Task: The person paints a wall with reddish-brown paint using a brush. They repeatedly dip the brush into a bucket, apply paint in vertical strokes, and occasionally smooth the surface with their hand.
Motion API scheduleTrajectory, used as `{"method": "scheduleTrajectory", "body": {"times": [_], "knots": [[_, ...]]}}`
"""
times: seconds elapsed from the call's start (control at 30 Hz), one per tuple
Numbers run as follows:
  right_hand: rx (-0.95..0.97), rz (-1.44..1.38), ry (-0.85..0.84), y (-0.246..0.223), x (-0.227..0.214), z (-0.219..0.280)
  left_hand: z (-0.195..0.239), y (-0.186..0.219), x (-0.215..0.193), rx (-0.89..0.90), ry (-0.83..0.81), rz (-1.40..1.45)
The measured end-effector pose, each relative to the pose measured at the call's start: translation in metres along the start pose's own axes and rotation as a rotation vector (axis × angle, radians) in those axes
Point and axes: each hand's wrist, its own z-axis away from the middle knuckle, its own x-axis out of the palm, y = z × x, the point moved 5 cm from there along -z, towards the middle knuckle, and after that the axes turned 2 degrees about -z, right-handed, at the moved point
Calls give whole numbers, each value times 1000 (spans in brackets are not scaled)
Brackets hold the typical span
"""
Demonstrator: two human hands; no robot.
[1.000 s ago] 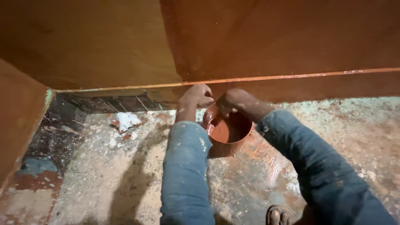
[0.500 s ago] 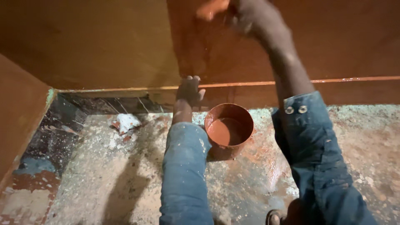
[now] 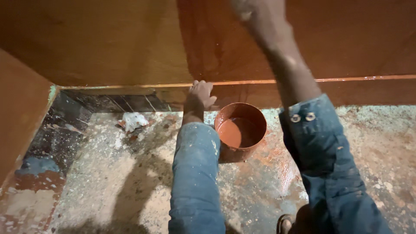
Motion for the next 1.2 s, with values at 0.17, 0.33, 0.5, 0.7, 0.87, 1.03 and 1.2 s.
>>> {"method": "scheduleTrajectory", "body": {"times": [0.17,0.33,0.5,0.7,0.87,1.03,1.2], "knots": [[25,261,-62,-2,56,17,-4,-12,16,34,-52,-223],[343,165,-653,29,163,61,-2,-12,36,4,-132,-258],[283,169,-768,67,213,100,-4,-14,37,-36,-196,-223],[343,86,-832,100,217,90,0,-25,55,-119,-323,-170],[157,56,-545,92,160,32,-12,-21,82,-144,-406,-123],[169,-272,-308,64,95,2,-16,-21,91,-126,-416,-67],[102,-243,-131,33,50,0,-16,-13,71,-67,-271,-53]]}}
